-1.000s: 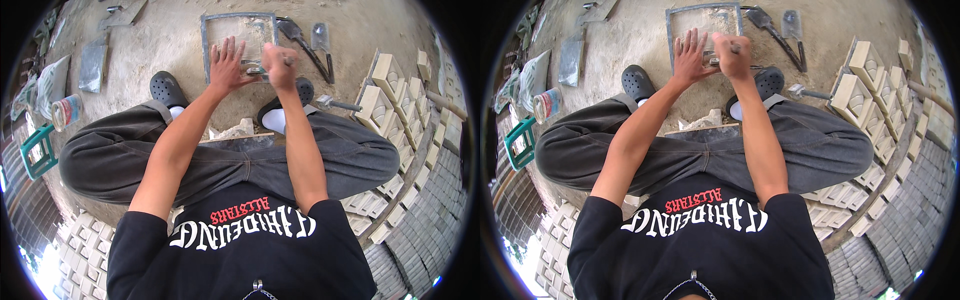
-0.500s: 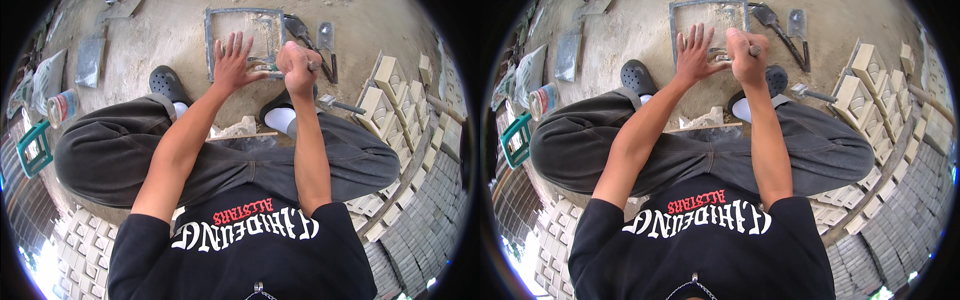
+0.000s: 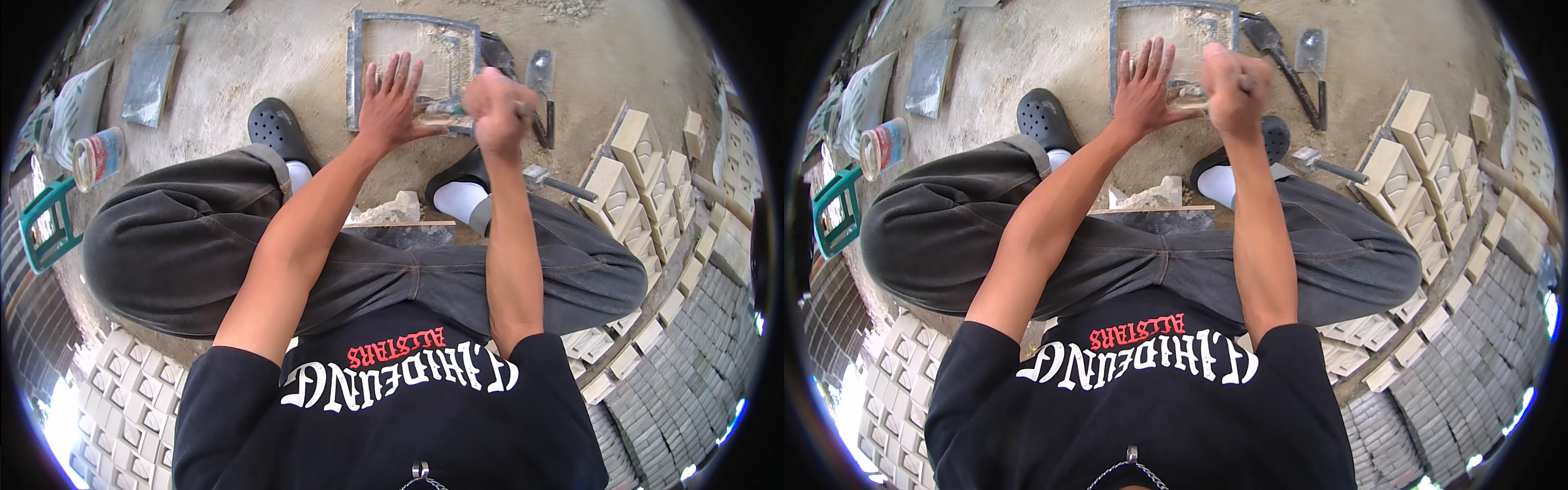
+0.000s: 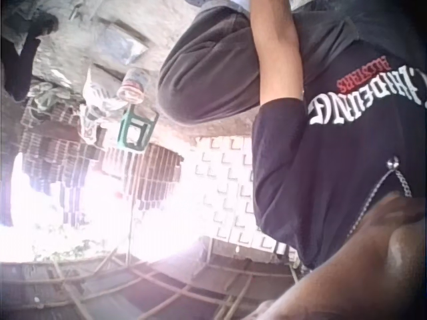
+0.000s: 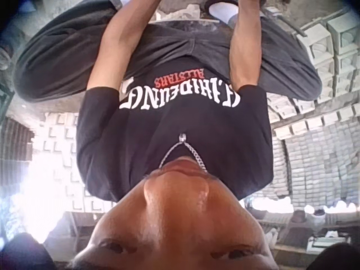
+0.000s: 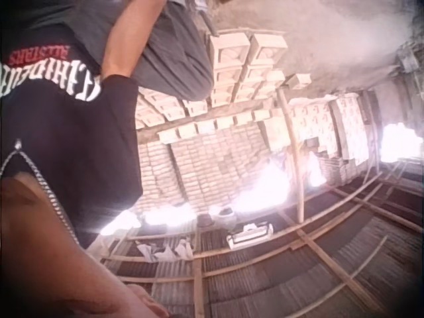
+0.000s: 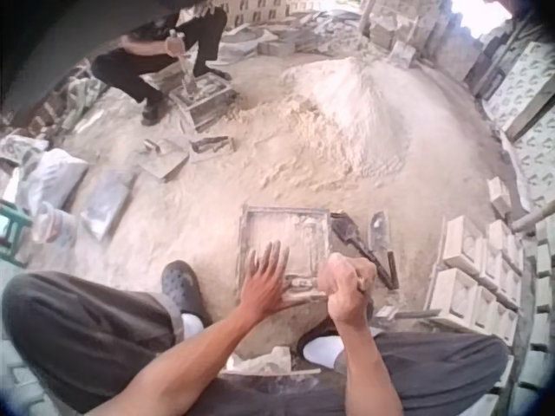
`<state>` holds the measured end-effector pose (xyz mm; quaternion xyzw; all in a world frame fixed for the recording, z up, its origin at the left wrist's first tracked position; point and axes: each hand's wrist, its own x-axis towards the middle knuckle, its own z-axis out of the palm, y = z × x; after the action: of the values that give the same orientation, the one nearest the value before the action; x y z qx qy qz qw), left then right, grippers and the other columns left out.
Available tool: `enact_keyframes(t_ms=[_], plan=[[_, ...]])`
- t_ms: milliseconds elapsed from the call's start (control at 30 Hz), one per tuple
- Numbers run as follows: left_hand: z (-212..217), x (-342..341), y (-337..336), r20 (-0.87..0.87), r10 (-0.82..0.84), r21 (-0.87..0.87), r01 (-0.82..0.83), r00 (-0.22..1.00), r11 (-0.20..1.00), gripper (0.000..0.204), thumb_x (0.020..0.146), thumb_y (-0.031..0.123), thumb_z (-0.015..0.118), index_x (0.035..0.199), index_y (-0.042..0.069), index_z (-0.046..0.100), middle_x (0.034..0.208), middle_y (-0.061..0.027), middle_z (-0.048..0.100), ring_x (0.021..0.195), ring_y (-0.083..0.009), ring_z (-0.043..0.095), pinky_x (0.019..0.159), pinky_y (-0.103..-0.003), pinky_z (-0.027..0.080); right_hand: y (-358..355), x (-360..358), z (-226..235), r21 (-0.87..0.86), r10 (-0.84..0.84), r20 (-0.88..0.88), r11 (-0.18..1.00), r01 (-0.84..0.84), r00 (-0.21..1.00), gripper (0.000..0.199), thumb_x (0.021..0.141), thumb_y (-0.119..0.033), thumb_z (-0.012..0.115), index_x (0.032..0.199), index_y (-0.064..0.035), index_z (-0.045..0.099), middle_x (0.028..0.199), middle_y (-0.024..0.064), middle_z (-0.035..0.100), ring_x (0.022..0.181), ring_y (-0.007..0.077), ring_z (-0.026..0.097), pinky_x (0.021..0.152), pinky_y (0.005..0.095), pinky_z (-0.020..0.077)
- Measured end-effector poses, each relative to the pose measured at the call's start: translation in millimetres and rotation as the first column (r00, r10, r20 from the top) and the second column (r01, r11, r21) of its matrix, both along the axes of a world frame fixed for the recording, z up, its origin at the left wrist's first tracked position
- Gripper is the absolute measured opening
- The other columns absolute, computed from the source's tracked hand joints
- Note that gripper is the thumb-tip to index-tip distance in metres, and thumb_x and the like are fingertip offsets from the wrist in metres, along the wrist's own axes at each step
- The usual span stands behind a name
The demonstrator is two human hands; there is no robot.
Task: The person prepares a ventilation block by using a tool to clean and smooth the interior edges of a metal mold, then fills the mold with a sand-like mixture using a trowel and compacts it by hand.
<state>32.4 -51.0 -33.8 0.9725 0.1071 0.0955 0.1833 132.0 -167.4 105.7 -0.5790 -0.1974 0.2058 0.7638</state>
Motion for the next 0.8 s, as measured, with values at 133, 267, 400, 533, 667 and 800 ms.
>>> enact_keyframes(t_ms=[133, 267, 400, 533, 667, 800], plan=[[4.2, -0.7, -3.3, -0.012, -0.011, -0.001, 0.011, 1.0, 1.0, 0.13, 0.061, 0.091, 0.055, 0.156, 0.009, 0.02, 0.161, -0.0168, 0.022, 0.151, -0.0317, 0.015, 0.119, -0.059, 0.006, 0.1, -12.6, -17.9, 0.011, -0.001, 0.02, 1.0, 0.001, 1.0, 0.044, 0.095, -0.011, 0.051, 0.053, -0.0031, 0.038, 0.05, -0.0018, 0.039, 0.044, 0.0068, 0.032, 0.044, 0.0288, 0.0221], [8.1, 2.4, -1.1, -0.045, 0.004, 0.035, -0.003, 0.999, 0.999, 0.13, 0.062, 0.091, 0.054, 0.156, 0.008, 0.021, 0.161, -0.0165, 0.022, 0.15, -0.031, 0.017, 0.119, -0.058, 0.006, -0.5, -6.1, -2.3, 0.001, 0.007, 0.007, 1.0, -0.007, 1.0, 0.044, 0.095, -0.011, 0.051, 0.053, -0.0035, 0.039, 0.051, -0.0017, 0.039, 0.045, 0.007, 0.032, 0.044, 0.0287, 0.0228], [7.9, 4.9, -0.1, -0.027, 0.014, 0.036, -0.013, 1.0, 0.999, 0.131, 0.061, 0.093, 0.053, 0.156, 0.007, 0.022, 0.16, -0.0166, 0.025, 0.15, -0.0298, 0.018, 0.12, -0.057, 0.005, 5.2, -11.7, -15.1, -0.013, -0.035, -0.021, 0.999, 0.035, 0.999, 0.043, 0.095, -0.011, 0.051, 0.053, -0.0035, 0.039, 0.05, -0.002, 0.038, 0.045, 0.007, 0.032, 0.044, 0.0285, 0.0228], [1.4, -2.9, 6.7, 0.013, 0.013, 0.026, -0.014, 1.0, 1.0, 0.132, 0.06, 0.093, 0.054, 0.154, 0.004, 0.025, 0.159, -0.0164, 0.027, 0.15, -0.0291, 0.019, 0.12, -0.057, 0.003, 6.8, -4.4, -3.0, -0.009, -0.004, 0.021, 1.0, 0.004, 1.0, 0.044, 0.095, -0.012, 0.051, 0.054, -0.0038, 0.037, 0.05, -0.0022, 0.038, 0.046, 0.007, 0.032, 0.045, 0.0284, 0.0228], [7.9, -2.6, 7.3, -0.006, 0.02, 0.033, -0.019, 1.0, 0.999, 0.129, 0.061, 0.092, 0.055, 0.153, 0.006, 0.029, 0.159, -0.0154, 0.028, 0.15, -0.0286, 0.019, 0.12, -0.057, 0.003, 11.7, -18.6, -11.6, -0.004, -0.033, 0.007, 0.999, 0.033, 0.999, 0.044, 0.095, -0.012, 0.051, 0.054, -0.0035, 0.039, 0.05, -0.0019, 0.039, 0.045, 0.0074, 0.032, 0.044, 0.0291, 0.0222], [8.3, -9.2, 14.0, -0.046, 0.021, 0.07, -0.018, 0.999, 0.997, 0.122, 0.063, 0.088, 0.058, 0.153, 0.011, 0.031, 0.16, -0.0137, 0.027, 0.15, -0.0292, 0.019, 0.119, -0.059, 0.003, 15.7, -16.0, -4.2, -0.005, -0.041, 0.093, 0.999, 0.042, 0.995, 0.045, 0.096, -0.013, 0.051, 0.053, -0.0033, 0.04, 0.05, -0.0023, 0.039, 0.044, 0.0077, 0.031, 0.044, 0.0296, 0.0224]])
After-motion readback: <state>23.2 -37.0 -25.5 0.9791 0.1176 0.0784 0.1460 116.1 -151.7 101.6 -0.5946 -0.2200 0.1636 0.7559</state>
